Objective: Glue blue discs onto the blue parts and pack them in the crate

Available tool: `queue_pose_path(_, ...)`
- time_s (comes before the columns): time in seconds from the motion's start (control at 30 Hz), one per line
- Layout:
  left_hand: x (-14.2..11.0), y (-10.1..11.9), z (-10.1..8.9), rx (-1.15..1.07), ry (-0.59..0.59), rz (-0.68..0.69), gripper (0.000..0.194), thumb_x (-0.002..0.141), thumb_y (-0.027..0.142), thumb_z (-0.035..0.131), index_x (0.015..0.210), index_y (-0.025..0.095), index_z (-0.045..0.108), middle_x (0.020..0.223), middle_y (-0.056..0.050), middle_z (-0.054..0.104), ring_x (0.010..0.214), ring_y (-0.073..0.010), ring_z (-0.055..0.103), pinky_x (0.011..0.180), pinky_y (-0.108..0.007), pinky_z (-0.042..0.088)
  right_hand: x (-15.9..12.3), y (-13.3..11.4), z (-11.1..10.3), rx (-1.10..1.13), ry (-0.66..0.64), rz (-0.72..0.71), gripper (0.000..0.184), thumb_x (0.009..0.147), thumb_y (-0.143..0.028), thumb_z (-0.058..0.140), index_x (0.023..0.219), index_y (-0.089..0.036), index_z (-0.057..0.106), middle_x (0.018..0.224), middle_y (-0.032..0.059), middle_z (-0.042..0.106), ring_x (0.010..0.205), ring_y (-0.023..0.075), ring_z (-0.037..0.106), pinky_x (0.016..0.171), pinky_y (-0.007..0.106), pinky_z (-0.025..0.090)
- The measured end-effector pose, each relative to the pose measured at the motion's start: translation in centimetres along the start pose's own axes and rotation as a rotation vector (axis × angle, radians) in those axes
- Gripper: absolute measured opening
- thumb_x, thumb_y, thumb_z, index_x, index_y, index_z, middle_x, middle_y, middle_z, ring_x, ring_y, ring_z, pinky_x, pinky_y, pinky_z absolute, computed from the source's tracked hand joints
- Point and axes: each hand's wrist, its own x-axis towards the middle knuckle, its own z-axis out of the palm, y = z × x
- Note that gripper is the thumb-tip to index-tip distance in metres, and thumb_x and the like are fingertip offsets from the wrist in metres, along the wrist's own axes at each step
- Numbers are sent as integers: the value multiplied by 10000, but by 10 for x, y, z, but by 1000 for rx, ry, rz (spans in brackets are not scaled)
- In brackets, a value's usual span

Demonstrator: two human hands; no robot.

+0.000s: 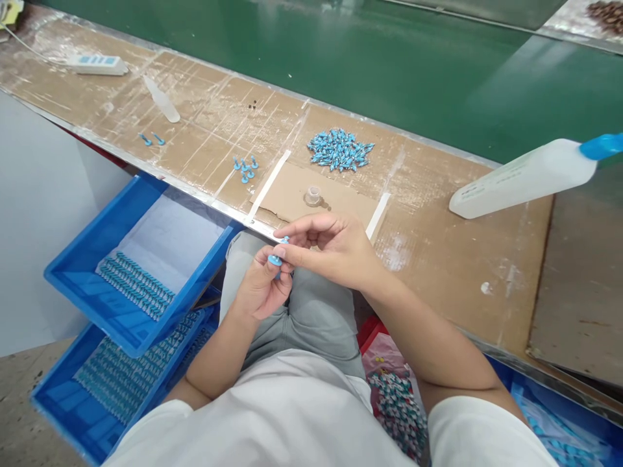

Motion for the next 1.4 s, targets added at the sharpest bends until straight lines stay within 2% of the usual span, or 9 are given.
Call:
queue_pose_path(0.17,-1,-5,-2,-5,-33,-53,300,563,262,914,756,185,698,684,43,668,601,-46,656,559,-109,553,-1,0,-1,48,-20,30,239,694,-308,851,889,-194,772,683,18,718,584,132,677,546,225,582)
queue_pose_path(0.4,0,-7,-1,104,-29,-8,346,586,312,903,776,175,649,635,51,589,543,-33,555,499,-129,469,-4,1,-3,55,16,50,240,659,-330,873,857,-230,781,666,4,710,571,133,663,540,249,568)
queue_pose_path(0.53,0,-6,0,147,-87,78,348,626,287,881,737,172,573,615,76,467,475,-6,375,435,-129,338,-4,0,-3,64,25,56,230,642,-304,883,838,-231,786,666,2,713,561,115,651,508,215,542)
queue_pose_path(0.63,-2,-7,-1,219,-116,155,342,633,250,877,787,191,577,590,102,338,471,-8,294,471,-140,327,-3,0,-2,106,-15,69,207,655,-276,873,836,-216,790,678,6,724,569,106,659,515,192,545)
queue_pose_path(0.77,-5,-3,-5,436,-136,427,305,640,216,869,796,207,608,570,107,244,494,-29,290,542,-169,362,-3,0,-2,143,-85,58,198,660,-261,863,843,-223,796,713,15,744,593,126,686,546,205,572)
queue_pose_path(0.9,-9,8,-8,725,-246,685,265,655,252,862,831,220,667,574,95,310,515,-48,346,574,-206,392,-3,1,-4,98,-131,15,203,655,-258,861,848,-247,802,717,15,746,606,137,691,554,216,576)
queue_pose_path(1.03,-14,19,-7,921,-300,818,235,685,285,843,841,220,680,579,83,369,545,-64,394,591,-219,389,-4,3,-4,76,-175,-15,227,670,-288,853,886,-241,802,734,24,747,642,150,698,596,239,585)
queue_pose_path(1.23,-19,26,-4,991,-331,785,243,713,328,819,845,225,642,637,70,379,559,-70,407,571,-218,370,-3,2,0,107,-192,-11,228,660,-272,858,880,-250,802,733,25,744,644,161,697,608,268,592)
queue_pose_path(1.4,-21,30,-3,1013,-369,749,222,744,335,791,861,225,638,670,52,482,577,-80,441,585,-226,381,-2,1,2,126,-197,11,230,639,-270,867,859,-249,803,733,28,746,647,164,694,615,280,591)
